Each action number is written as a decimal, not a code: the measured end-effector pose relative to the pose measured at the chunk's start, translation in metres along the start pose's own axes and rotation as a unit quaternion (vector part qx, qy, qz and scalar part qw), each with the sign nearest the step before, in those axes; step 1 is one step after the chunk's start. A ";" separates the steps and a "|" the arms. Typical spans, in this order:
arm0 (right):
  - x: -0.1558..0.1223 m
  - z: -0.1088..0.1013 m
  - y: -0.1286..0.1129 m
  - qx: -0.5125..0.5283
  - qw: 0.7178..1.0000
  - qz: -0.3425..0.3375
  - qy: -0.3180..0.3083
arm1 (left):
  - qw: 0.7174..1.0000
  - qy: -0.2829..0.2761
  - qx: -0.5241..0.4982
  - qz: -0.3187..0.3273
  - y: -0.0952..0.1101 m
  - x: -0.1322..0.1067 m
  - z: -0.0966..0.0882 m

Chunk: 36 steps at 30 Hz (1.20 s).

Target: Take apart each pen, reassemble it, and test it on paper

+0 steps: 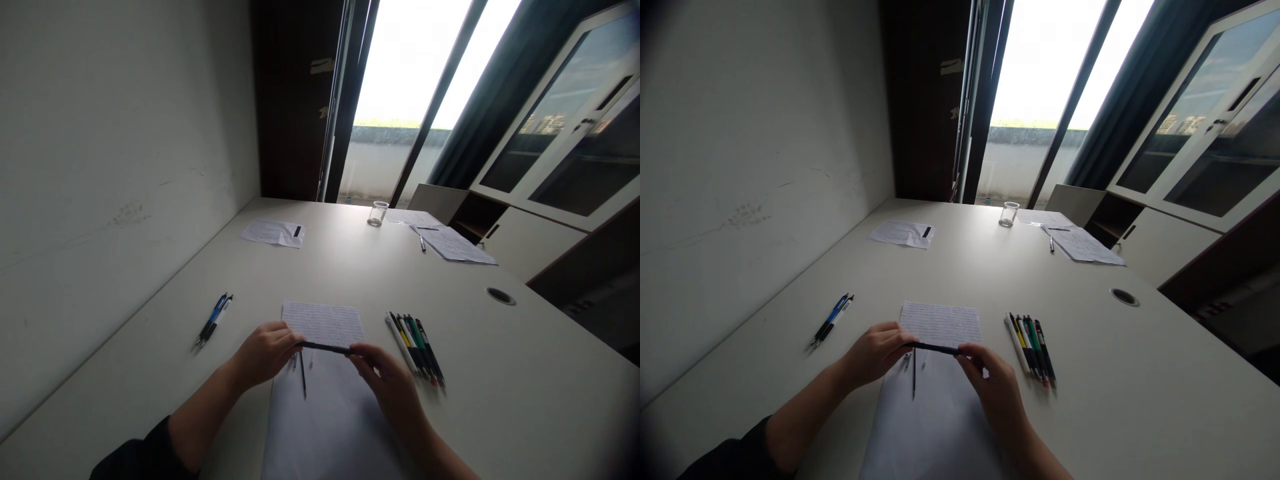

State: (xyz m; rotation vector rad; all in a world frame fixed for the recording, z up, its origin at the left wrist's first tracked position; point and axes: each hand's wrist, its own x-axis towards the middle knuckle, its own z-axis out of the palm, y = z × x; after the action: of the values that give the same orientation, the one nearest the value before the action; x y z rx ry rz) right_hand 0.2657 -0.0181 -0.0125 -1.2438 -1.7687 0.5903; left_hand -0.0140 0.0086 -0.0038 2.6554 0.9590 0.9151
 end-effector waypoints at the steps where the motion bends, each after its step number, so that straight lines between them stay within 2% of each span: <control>1: 0.000 0.000 -0.001 -0.003 1.000 -0.003 -0.001 | 1.000 -0.002 0.001 0.001 0.001 0.000 0.000; 6: 0.001 0.002 -0.010 -0.013 0.999 -0.039 -0.015 | 1.000 -0.008 0.009 0.012 0.003 0.001 0.000; 10: 0.003 0.008 -0.015 -0.003 0.997 -0.074 -0.033 | 0.998 -0.012 0.031 0.046 0.002 0.002 0.001; 15: 0.005 0.015 -0.017 -0.009 0.996 -0.077 -0.036 | 0.997 -0.020 0.047 0.057 0.002 0.002 0.000; 19: 0.007 0.016 -0.016 -0.008 0.996 -0.085 -0.033 | 0.997 -0.016 0.052 0.049 0.001 0.001 0.000; 22: 0.010 0.015 -0.013 -0.010 0.996 -0.075 -0.040 | 0.999 0.009 0.044 0.030 -0.001 0.000 0.003; 25: 0.013 0.017 -0.011 -0.021 0.994 -0.081 -0.073 | 0.999 0.041 0.023 -0.002 -0.007 -0.002 0.008; 28: 0.015 0.023 -0.011 -0.077 0.979 -0.145 -0.122 | 0.997 0.065 0.011 -0.028 -0.012 -0.004 0.014; 31: 0.016 0.031 -0.012 -0.176 0.948 -0.210 -0.162 | 0.996 0.071 0.014 -0.043 -0.014 -0.005 0.016; 36: 0.020 0.037 -0.011 -0.261 0.916 -0.244 -0.183 | 0.996 0.070 0.024 -0.055 -0.015 -0.005 0.017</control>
State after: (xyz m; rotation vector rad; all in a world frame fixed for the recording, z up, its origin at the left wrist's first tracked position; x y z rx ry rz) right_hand 0.2263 -0.0003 -0.0148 -0.9933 -2.5600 0.0490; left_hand -0.0146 0.0181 -0.0253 2.5748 1.1588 1.0781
